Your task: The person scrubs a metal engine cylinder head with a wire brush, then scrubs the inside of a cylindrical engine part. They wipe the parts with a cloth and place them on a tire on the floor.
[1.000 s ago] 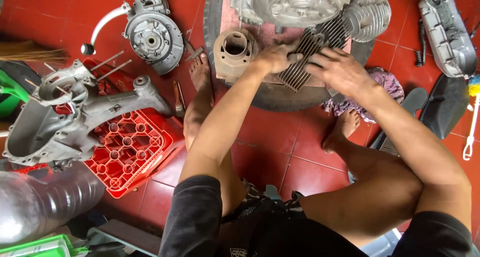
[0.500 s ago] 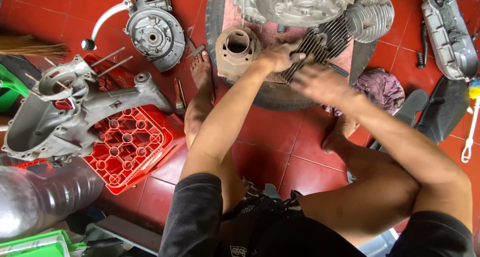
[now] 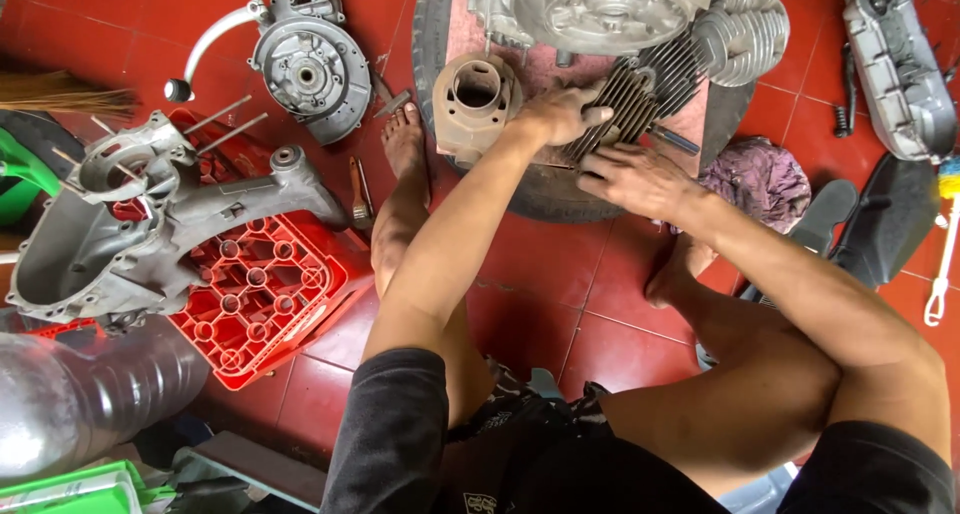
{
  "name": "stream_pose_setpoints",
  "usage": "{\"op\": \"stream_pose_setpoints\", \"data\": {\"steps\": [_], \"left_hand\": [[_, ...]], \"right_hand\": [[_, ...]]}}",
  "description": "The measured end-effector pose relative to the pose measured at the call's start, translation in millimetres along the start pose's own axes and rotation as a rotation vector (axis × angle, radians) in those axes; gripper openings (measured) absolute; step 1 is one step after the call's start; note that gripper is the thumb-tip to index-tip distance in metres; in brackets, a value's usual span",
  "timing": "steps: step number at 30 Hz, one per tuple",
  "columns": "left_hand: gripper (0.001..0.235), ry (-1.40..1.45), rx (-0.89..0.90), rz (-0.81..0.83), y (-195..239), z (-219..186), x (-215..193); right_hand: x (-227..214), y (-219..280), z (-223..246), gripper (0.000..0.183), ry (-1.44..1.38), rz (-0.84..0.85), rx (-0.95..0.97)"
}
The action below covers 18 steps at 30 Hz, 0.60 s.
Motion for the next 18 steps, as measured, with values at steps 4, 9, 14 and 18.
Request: {"op": "stream_pose_setpoints", "data": {"steps": [4, 9, 14, 18], "left_hand": [[0.068, 0.010, -0.043, 0.038, 7, -2, 0], [0.066, -0.002, 0.033, -0.044, -8, 2, 2], [0.067, 0.018, 0.013, -0.034, -11, 7, 6], [0.068, -0.064, -0.003, -0.005, -1, -3, 2]], "right_hand": [[2, 11, -35, 0.042, 0.112, -0.002, 0.061], [-12, 17, -51, 0.022, 0.127, -0.024, 0.166], [7, -2, -7, 0.031, 0.087, 0.093, 0.055], [5, 10, -41, 0.038, 0.166, 0.062, 0.176]]}}
Point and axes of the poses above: each hand's wrist, its own y-axis away from the middle knuckle, its own x-axis out of the palm, z = x × y, the point moved 10 cm from there along -y, towards the middle knuckle, and after that the axes turned 4 degrees about x, right-handed, at the moved point
